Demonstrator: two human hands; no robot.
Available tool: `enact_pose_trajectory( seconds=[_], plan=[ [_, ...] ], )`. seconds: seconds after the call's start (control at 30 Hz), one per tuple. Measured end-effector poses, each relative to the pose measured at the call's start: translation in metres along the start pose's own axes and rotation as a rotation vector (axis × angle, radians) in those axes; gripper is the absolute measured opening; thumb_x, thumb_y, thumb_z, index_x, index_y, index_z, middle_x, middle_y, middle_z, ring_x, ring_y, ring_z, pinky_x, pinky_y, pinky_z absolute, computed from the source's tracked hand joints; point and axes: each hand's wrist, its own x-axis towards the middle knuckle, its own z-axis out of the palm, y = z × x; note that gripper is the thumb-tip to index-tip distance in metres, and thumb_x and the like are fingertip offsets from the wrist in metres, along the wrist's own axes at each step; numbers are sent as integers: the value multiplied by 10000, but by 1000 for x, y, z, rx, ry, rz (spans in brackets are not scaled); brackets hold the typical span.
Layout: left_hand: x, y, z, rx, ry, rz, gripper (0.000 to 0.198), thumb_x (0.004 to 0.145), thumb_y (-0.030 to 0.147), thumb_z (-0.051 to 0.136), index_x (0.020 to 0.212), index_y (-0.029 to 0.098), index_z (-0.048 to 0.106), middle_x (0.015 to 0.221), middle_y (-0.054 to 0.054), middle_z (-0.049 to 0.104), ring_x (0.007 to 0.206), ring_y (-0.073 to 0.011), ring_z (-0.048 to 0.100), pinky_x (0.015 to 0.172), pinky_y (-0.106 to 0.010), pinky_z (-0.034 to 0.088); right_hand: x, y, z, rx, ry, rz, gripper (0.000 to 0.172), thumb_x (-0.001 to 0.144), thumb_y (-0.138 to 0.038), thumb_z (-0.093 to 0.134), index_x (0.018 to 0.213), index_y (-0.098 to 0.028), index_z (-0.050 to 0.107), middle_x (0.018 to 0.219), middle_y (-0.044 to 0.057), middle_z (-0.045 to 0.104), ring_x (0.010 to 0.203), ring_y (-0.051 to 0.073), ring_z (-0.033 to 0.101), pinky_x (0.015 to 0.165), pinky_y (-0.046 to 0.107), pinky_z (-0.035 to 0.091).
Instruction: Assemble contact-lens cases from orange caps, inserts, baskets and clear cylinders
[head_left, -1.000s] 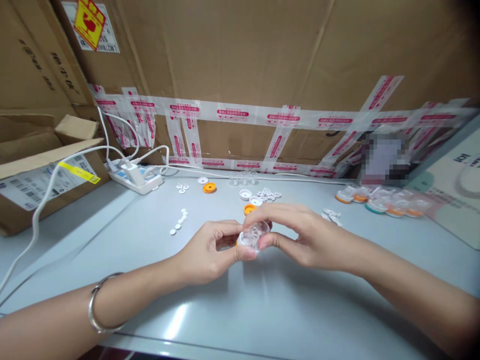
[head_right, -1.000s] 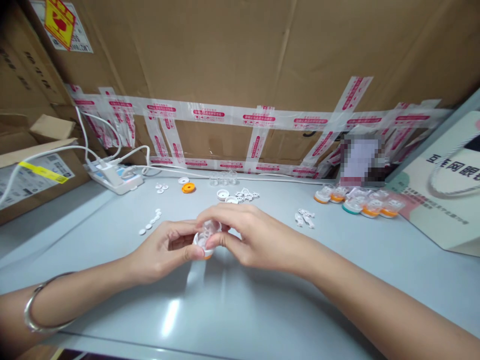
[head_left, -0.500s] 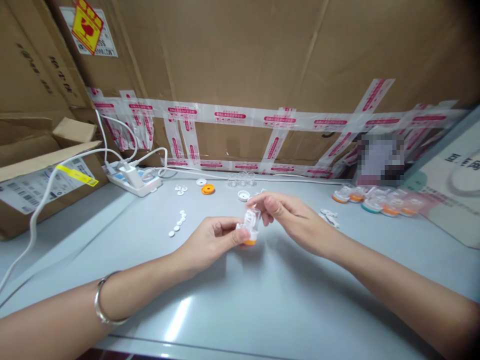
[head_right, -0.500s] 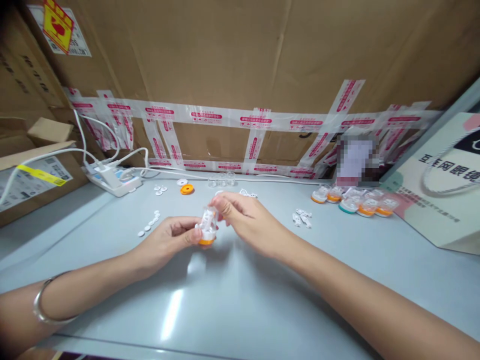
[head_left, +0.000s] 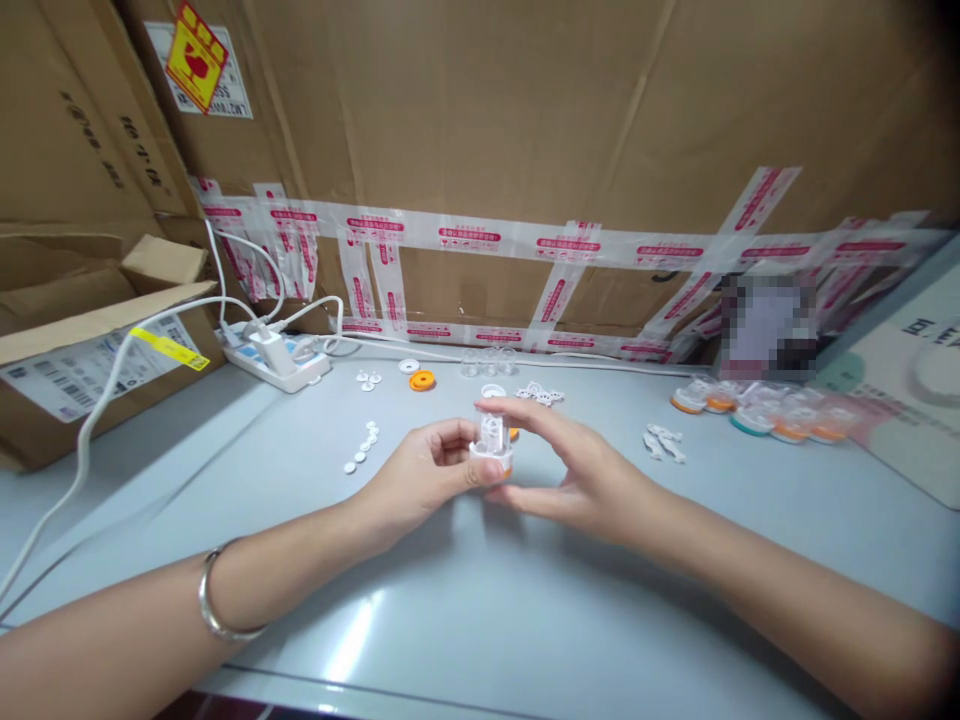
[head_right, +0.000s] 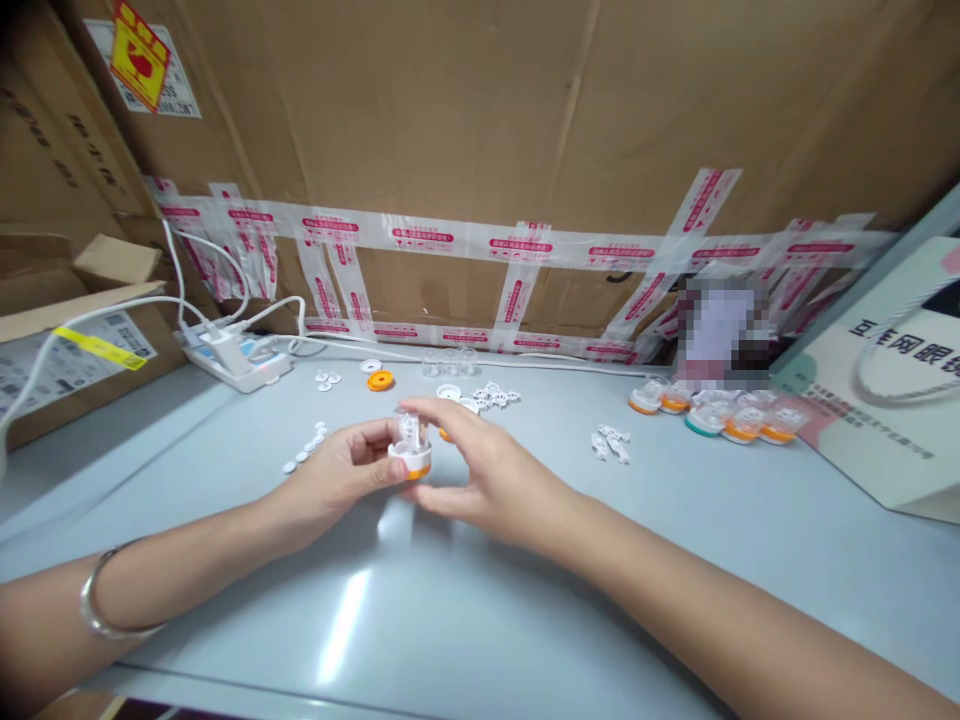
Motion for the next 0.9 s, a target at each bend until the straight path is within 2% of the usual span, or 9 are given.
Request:
enact_pose_trajectory(
  seconds=[0.1,0.2,0.3,0.37,0.5,0.63,0.73,0.8,0.9],
  plan=[
    [0,-4,2,40,40,-21,328,647,335,749,820,155,535,744,13,593,691,-111,551,653,-226,402,-1,4,9,-30,74,-37,501,780,-234,607,1254,-225,444,1227,100,567,1116,224,547,938,405,456],
    [0,-7,2,97,27,-55,394,616,339,767,870,156,528,743,14,571,678,-112,536,638,-234,395,0,4,5,155,-63,-6,539,755,-266,652,1257,-218,460,1239,83,568,1139,203,539,972,378,440],
    [2,-8,1,139,9,-71,396,630,357,751,893,151,539,769,-6,578,726,-137,551,674,-260,409,2,4,-6,414,-245,108,563,768,-243,638,1293,-242,434,1305,62,523,1188,183,504,1007,379,414],
    [3,-8,0,163,24,-100,420,606,358,764,891,150,536,775,-12,585,733,-147,557,680,-269,415,3,5,-12,447,-263,167,553,747,-256,661,1266,-260,470,1305,49,526,1211,193,482,1027,408,386],
    [5,-9,-2,182,42,-122,471,545,329,802,867,148,509,750,13,564,664,-111,525,649,-252,407,5,8,-14,398,-223,195,560,705,-308,702,1230,-279,512,1290,30,544,1210,204,481,1040,415,361],
    [3,-10,-1,252,78,-87,468,510,330,817,761,163,459,679,50,520,592,-81,472,589,-220,377,5,6,-1,412,-51,255,237,771,-328,631,975,-208,634,1046,39,666,1010,180,606,938,375,444],
    [0,-10,2,348,121,-48,473,508,362,811,724,173,435,637,63,497,558,-78,442,553,-212,356,3,2,14,373,143,303,200,720,-326,679,807,-186,564,849,17,640,848,163,613,816,343,479],
    [-1,-9,3,427,152,-17,450,529,376,795,716,174,438,619,68,477,551,-78,423,539,-207,341,1,-1,23,364,230,333,221,735,-331,663,778,-197,492,821,2,595,804,147,592,763,322,479],
    [-2,-7,1,538,184,79,359,602,342,745,705,173,445,619,65,466,566,-85,424,536,-205,334,-3,-4,32,401,228,349,243,761,-332,634,865,-219,445,892,8,570,850,150,585,764,320,483]
  ],
)
